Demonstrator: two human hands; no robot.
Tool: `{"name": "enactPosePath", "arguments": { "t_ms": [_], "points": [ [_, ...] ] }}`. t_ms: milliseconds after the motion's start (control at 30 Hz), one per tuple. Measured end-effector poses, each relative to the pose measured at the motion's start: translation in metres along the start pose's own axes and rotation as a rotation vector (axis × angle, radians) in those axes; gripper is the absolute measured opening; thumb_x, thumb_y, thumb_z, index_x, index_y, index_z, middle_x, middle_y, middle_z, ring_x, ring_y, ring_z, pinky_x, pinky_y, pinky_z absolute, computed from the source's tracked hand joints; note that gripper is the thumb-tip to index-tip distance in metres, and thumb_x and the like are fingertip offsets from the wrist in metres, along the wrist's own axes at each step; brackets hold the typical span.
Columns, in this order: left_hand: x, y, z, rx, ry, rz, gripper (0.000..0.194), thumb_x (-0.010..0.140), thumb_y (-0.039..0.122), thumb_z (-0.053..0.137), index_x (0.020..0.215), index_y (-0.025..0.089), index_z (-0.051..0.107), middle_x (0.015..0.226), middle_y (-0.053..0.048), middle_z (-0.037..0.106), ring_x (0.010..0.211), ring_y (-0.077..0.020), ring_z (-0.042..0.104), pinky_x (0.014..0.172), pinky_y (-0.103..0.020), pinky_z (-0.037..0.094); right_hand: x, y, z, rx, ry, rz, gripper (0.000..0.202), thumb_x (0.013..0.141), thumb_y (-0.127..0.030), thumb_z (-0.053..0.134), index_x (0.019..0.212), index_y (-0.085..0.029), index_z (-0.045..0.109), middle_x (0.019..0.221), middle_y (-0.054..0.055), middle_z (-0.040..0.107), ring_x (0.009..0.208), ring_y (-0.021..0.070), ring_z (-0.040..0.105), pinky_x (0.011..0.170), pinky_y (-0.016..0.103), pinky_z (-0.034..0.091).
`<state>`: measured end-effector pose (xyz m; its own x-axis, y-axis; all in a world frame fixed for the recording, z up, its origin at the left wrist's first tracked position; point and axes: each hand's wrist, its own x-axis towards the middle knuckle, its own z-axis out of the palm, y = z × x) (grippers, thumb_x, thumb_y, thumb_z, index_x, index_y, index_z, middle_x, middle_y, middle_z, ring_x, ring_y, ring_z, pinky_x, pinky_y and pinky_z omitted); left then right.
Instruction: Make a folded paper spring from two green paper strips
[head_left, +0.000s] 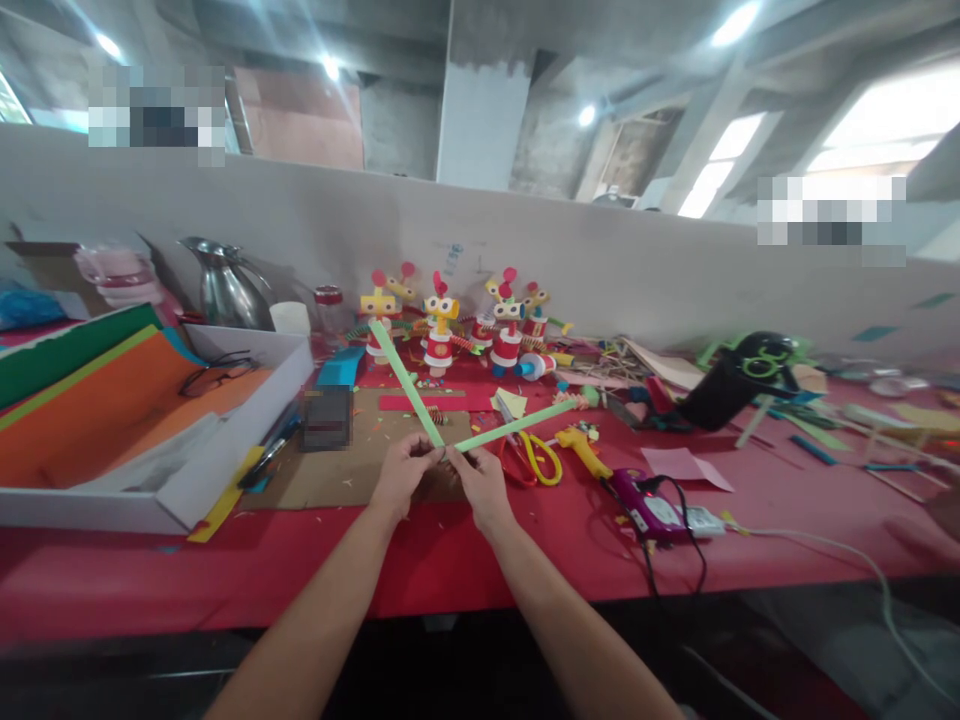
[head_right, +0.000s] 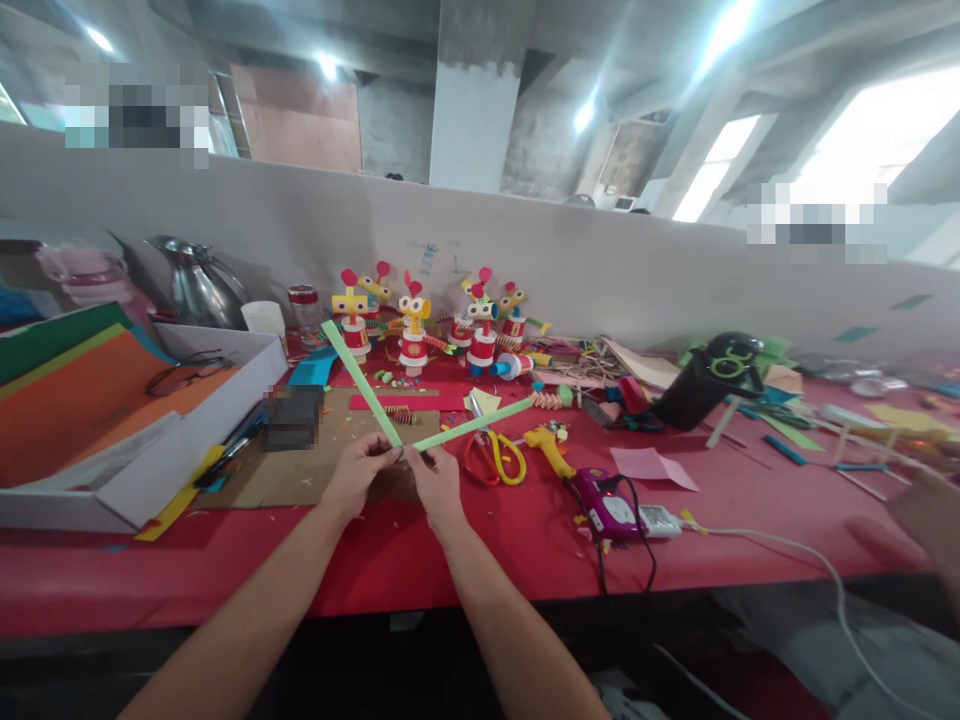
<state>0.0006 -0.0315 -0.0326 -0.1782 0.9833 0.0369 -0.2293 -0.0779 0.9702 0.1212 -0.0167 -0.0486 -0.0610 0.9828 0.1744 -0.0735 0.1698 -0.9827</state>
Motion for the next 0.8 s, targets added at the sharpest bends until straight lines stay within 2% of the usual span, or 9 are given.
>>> {"name": "enactPosePath", "arguments": {
  "t_ms": [167,300,533,700,800],
  "points": [
    [-0.0021,0.0032,0.0008,0.007,-0.020,0.006,0.022,0.060,0.034,0.075,0.063,0.016,0.062,0.061,0.002,0.059,0.059,-0.0103,0.050,0.059,-0.022,0.037,0.0001,-0.0021,-0.0013,-0.057,0.036,-0.004,0.029,0.073,-0.043,0.064,0.068,-0.014,0.063,0.058,-0.002,0.056,0.055,0.0114,0.046,0.053,0.023,0.034],
    [-0.0007,0.0002,-0.0004,0.077,0.008,0.045,0.023,0.062,0.035,0.074,0.061,0.016,0.060,0.057,0.003,0.057,0.057,-0.0102,0.049,0.057,-0.022,0.036,0.0003,-0.0055,-0.0014,0.012,0.033,0.043,0.029,0.072,-0.043,0.065,0.066,-0.015,0.062,0.056,-0.003,0.054,0.053,0.0108,0.044,0.051,0.023,0.033],
    [-0.0009,-0.0048,0.0000,0.035,-0.072,0.011,0.023,0.061,0.034,0.076,0.068,0.016,0.065,0.065,0.000,0.064,0.061,-0.0129,0.056,0.062,-0.025,0.041,0.0013,-0.0067,-0.0043,0.097,0.041,0.048,0.030,0.070,-0.043,0.068,0.061,-0.015,0.061,0.053,-0.004,0.051,0.050,0.0098,0.042,0.050,0.023,0.032],
    [0.0003,-0.0015,0.0009,-0.082,0.013,-0.012,0.024,0.057,0.033,0.078,0.066,0.016,0.064,0.059,0.002,0.061,0.057,-0.0112,0.054,0.060,-0.024,0.041,0.0023,-0.0080,-0.0002,0.321,-0.004,0.119,0.037,0.074,-0.052,0.061,0.070,-0.016,0.066,0.061,0.002,0.062,0.053,0.0138,0.052,0.054,0.027,0.041],
    [0.0025,-0.0016,0.0011,-0.150,0.039,-0.018,0.026,0.055,0.032,0.080,0.069,0.016,0.064,0.061,0.002,0.061,0.060,-0.0116,0.056,0.064,-0.025,0.043,0.0035,-0.0090,0.0010,0.422,-0.039,0.161,0.032,0.073,-0.048,0.061,0.072,-0.016,0.067,0.063,0.003,0.065,0.054,0.0143,0.056,0.055,0.027,0.043]
  ]
}}
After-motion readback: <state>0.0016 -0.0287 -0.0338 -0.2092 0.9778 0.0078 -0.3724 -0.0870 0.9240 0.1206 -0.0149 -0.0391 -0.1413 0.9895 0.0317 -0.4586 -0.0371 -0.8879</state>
